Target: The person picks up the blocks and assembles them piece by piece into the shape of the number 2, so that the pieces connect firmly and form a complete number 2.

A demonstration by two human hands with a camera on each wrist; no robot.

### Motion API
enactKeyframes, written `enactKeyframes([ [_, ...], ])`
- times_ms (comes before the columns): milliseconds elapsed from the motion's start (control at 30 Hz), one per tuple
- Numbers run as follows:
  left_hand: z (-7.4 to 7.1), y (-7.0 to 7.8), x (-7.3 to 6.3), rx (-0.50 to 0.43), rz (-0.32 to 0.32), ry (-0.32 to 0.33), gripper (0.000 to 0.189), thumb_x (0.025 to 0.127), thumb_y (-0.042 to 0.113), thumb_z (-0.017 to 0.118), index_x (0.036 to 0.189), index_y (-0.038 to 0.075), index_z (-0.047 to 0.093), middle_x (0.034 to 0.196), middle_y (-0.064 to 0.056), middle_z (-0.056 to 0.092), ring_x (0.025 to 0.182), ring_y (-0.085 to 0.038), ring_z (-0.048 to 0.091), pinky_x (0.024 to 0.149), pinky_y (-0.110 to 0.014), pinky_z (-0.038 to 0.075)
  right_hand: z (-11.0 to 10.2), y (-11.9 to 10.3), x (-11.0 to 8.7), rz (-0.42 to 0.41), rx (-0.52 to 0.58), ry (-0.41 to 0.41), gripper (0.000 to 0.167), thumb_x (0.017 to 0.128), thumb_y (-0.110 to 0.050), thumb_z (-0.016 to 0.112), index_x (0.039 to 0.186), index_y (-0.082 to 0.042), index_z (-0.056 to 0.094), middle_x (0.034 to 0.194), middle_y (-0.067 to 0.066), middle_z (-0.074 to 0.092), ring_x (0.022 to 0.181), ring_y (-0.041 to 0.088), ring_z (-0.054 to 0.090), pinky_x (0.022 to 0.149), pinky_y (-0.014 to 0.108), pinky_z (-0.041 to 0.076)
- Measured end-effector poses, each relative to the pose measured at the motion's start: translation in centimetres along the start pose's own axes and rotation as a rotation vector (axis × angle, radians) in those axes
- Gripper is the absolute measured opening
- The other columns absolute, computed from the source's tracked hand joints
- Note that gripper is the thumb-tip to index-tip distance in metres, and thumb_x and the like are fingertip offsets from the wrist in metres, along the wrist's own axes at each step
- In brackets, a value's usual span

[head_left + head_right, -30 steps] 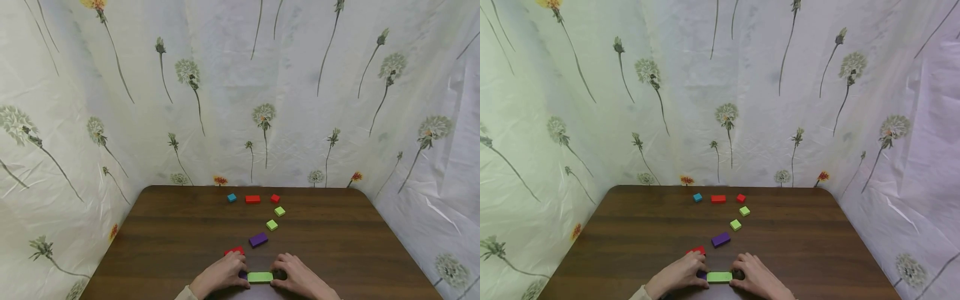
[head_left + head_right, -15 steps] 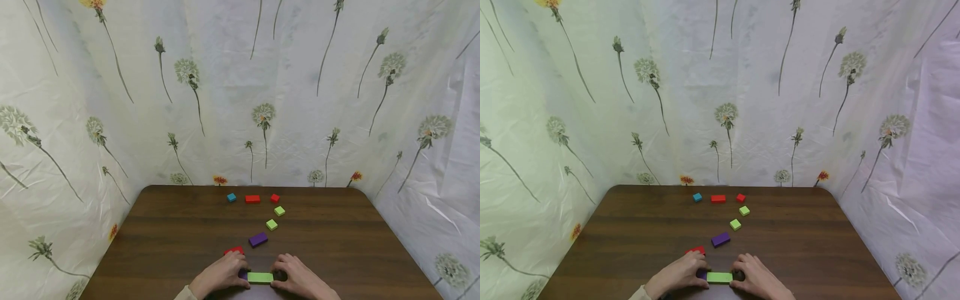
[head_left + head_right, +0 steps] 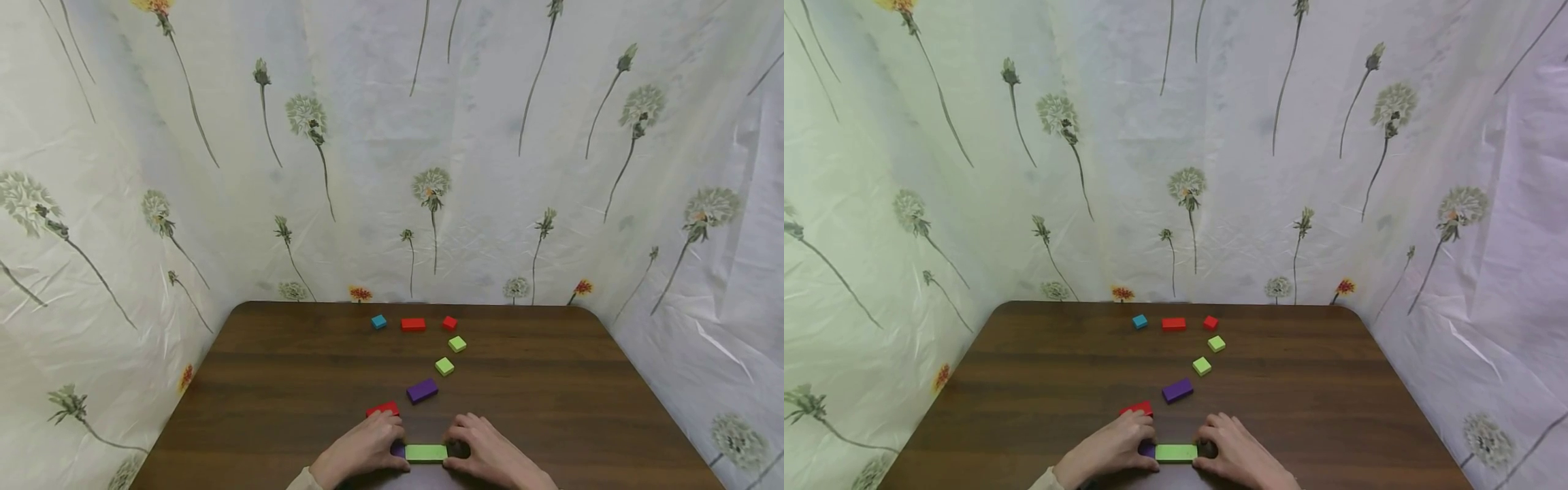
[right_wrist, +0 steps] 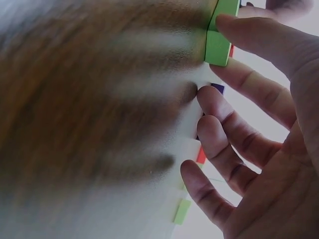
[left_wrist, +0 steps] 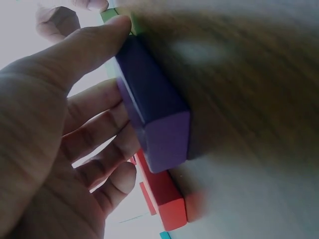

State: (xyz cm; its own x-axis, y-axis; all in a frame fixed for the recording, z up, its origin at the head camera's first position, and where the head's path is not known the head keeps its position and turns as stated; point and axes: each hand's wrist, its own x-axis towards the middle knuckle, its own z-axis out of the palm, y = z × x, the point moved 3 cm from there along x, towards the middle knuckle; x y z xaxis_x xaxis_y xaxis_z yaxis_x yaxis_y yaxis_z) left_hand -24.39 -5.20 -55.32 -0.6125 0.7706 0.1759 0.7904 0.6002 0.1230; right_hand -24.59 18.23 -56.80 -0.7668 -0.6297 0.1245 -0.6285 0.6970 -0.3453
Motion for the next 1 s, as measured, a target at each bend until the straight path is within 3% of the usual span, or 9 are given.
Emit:
enactKeyframes([
  [700,0.09,0.03,0.12,-0.018,-0.03,-0.033,0.033,0.079,0.052,0.073,0.074,0.024,0.056,0.077,0.015,0.039,0.067,-0.001,0.034,0.061,-0.016,0.03,0.08,-0.06,0.03,-0.013,-0.005,-0.015,0.023,0.082,-0.051,0.071,0.097,-0.035,0.065,0.094,-0.022,0.054,0.09,0.0,0.047,0.078,0.033,0.038],
  [1000,0.13,-0.1,-0.05,-0.096,-0.049,-0.061,0.038,0.08,0.058,0.069,0.095,0.024,0.068,0.087,0.015,0.054,0.075,0.002,0.042,0.066,-0.014,0.036,-0.04,-0.16,0.21,0.019,0.042,-0.06,0.027,0.082,-0.054,0.069,0.103,-0.036,0.066,0.097,-0.021,0.055,0.09,0.001,0.047,0.077,0.034,0.037],
])
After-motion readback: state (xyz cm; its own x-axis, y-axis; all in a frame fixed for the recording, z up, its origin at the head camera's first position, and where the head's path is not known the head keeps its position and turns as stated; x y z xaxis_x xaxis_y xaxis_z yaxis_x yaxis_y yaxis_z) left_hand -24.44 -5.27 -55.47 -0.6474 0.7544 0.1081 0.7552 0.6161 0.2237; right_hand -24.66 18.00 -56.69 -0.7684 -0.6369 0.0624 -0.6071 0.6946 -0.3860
